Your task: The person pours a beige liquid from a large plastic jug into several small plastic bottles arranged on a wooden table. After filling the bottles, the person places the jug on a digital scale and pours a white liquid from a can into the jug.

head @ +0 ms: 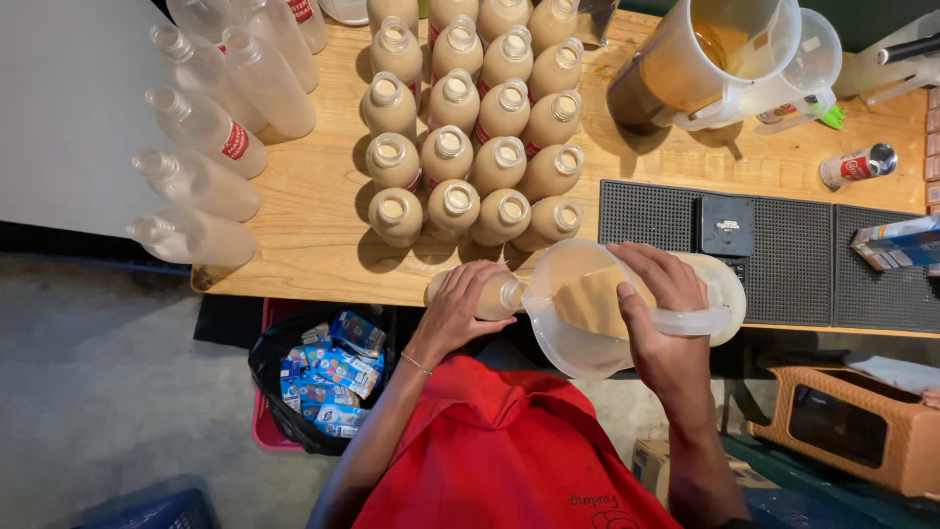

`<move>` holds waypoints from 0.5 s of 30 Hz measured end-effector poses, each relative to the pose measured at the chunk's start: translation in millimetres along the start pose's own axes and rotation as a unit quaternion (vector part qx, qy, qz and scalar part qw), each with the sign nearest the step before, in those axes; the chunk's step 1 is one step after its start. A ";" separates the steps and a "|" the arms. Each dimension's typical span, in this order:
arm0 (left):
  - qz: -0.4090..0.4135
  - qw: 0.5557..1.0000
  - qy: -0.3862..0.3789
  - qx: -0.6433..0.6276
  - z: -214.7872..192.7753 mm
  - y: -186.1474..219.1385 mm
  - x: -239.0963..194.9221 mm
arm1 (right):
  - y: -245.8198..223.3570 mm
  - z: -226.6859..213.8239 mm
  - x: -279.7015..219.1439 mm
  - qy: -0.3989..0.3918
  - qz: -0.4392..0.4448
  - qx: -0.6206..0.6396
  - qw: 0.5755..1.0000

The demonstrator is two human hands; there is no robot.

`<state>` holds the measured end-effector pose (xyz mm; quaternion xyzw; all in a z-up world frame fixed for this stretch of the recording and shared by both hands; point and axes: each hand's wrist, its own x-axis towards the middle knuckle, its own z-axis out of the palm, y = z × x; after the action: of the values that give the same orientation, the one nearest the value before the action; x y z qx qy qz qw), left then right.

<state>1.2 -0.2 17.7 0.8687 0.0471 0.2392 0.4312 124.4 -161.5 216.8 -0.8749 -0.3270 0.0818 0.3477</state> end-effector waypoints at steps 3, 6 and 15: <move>-0.009 1.000 -0.007 -0.002 7.2 -0.8 1.6 | 3.9 -3.1 4.1 -0.001 -0.006 -0.008 1.000; -0.014 1.000 -0.015 -0.001 8.3 2.2 3.8 | 8.0 -5.1 7.2 -0.011 -0.005 -0.016 1.000; -0.027 0.999 -0.017 -0.029 26.8 -9.2 4.4 | 18.3 -5.7 13.2 -0.016 -0.015 -0.043 0.999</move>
<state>18.4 -12.7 -1.5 0.8583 0.0560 0.2144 0.4629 146.1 -166.3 210.1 -0.8826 -0.3485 0.0767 0.3060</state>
